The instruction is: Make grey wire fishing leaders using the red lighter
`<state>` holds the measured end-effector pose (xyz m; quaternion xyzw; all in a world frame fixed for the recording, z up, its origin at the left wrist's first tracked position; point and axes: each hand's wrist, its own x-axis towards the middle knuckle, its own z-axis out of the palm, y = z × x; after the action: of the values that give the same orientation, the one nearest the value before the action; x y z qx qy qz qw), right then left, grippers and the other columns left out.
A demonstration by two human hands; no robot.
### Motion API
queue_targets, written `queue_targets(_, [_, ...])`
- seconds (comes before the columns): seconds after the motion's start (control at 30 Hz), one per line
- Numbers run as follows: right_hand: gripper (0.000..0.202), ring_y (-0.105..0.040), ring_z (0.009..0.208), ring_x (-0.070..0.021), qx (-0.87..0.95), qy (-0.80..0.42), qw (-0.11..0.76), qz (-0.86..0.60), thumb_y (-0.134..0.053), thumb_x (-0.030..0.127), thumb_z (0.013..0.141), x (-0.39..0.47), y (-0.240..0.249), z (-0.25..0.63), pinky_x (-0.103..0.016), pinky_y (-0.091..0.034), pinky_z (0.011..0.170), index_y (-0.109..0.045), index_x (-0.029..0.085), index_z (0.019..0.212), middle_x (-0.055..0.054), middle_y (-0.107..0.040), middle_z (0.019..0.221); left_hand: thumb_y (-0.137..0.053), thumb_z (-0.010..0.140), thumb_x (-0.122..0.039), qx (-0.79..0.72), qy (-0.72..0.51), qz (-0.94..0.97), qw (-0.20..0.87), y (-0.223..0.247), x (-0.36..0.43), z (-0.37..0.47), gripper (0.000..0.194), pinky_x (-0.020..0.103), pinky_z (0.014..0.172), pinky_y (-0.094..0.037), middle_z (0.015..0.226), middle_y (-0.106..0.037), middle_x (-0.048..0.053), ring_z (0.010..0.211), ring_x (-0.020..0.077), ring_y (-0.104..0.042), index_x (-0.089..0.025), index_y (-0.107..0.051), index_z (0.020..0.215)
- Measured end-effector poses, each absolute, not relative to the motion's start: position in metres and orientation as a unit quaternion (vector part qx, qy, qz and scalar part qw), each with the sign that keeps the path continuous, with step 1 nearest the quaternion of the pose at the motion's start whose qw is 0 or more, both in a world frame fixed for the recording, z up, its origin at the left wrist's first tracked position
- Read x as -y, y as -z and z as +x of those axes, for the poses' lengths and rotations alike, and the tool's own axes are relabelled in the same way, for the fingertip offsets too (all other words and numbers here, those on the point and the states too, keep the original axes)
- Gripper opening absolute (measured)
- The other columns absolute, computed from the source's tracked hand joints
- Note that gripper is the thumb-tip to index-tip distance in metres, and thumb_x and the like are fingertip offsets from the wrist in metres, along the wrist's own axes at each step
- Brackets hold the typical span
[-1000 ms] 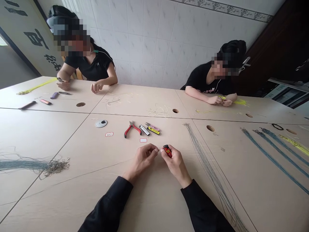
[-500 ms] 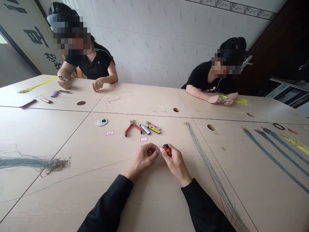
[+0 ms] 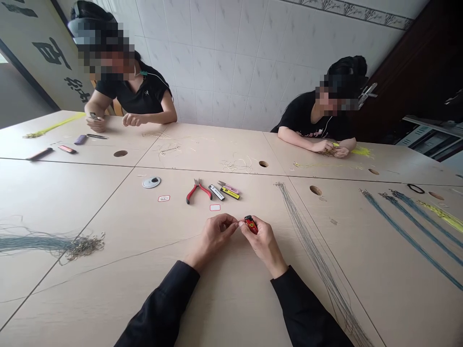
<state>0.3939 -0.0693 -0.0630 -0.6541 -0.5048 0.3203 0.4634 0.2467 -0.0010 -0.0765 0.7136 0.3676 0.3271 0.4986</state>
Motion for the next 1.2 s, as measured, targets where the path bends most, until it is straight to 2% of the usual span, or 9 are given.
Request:
queue_targets(0.23, [0.034, -0.041, 0.057, -0.0124, 0.509, -0.303, 0.456, -0.664, -0.055, 0.050, 0.086, 0.0689, 0.0621, 0.3949, -0.023, -0.036, 0.054, -0.059, 0.017, 0.076, 0.002, -0.051, 0.063, -0.059, 0.086, -0.041, -0.365, -0.324, 0.699, 0.523, 0.0749, 0.0024, 0.2470, 0.028, 0.023, 0.055, -0.038, 0.070, -0.063, 0.003, 0.062, 0.0119, -0.051, -0.014, -0.068, 0.082])
queue_targets(0.47, [0.031, -0.043, 0.060, -0.0128, 0.517, -0.297, 0.457, -0.659, -0.056, 0.047, 0.087, 0.0700, 0.0626, 0.3939, -0.024, -0.037, 0.057, -0.059, 0.017, 0.078, 0.000, -0.055, 0.068, -0.058, 0.086, -0.036, -0.352, -0.333, 0.696, 0.530, 0.0697, 0.0047, 0.2470, 0.022, 0.022, 0.055, -0.036, 0.066, -0.056, 0.000, 0.060, 0.0103, -0.047, -0.015, -0.064, 0.081])
queue_targets(0.63, [0.033, -0.040, 0.057, -0.0119, 0.520, -0.304, 0.458, -0.654, -0.055, 0.048, 0.087, 0.0704, 0.0595, 0.3937, -0.024, -0.036, 0.055, -0.060, 0.017, 0.076, 0.002, -0.050, 0.063, -0.057, 0.086, -0.036, -0.356, -0.340, 0.697, 0.521, 0.0704, 0.0041, 0.2470, 0.022, 0.022, 0.056, -0.037, 0.068, -0.057, 0.000, 0.061, 0.0103, -0.047, -0.015, -0.062, 0.080])
queue_targets(1.03, [0.034, -0.041, 0.058, -0.0122, 0.526, -0.301, 0.451, -0.655, -0.054, 0.048, 0.088, 0.0710, 0.0581, 0.3937, -0.024, -0.035, 0.056, -0.063, 0.016, 0.080, 0.001, -0.052, 0.064, -0.056, 0.085, -0.029, -0.347, -0.345, 0.695, 0.527, 0.0694, 0.0042, 0.2464, 0.016, 0.022, 0.058, -0.038, 0.070, -0.059, -0.001, 0.063, 0.0096, -0.049, -0.015, -0.061, 0.079])
queue_targets(1.2, [0.030, -0.046, 0.062, -0.0133, 0.516, -0.314, 0.461, -0.650, -0.057, 0.046, 0.086, 0.0707, 0.0590, 0.3943, -0.024, -0.039, 0.059, -0.064, 0.016, 0.084, 0.000, -0.058, 0.071, -0.056, 0.085, -0.028, -0.349, -0.344, 0.695, 0.526, 0.0704, 0.0039, 0.2473, 0.016, 0.022, 0.057, -0.037, 0.070, -0.057, -0.001, 0.062, 0.0093, -0.047, -0.015, -0.060, 0.079])
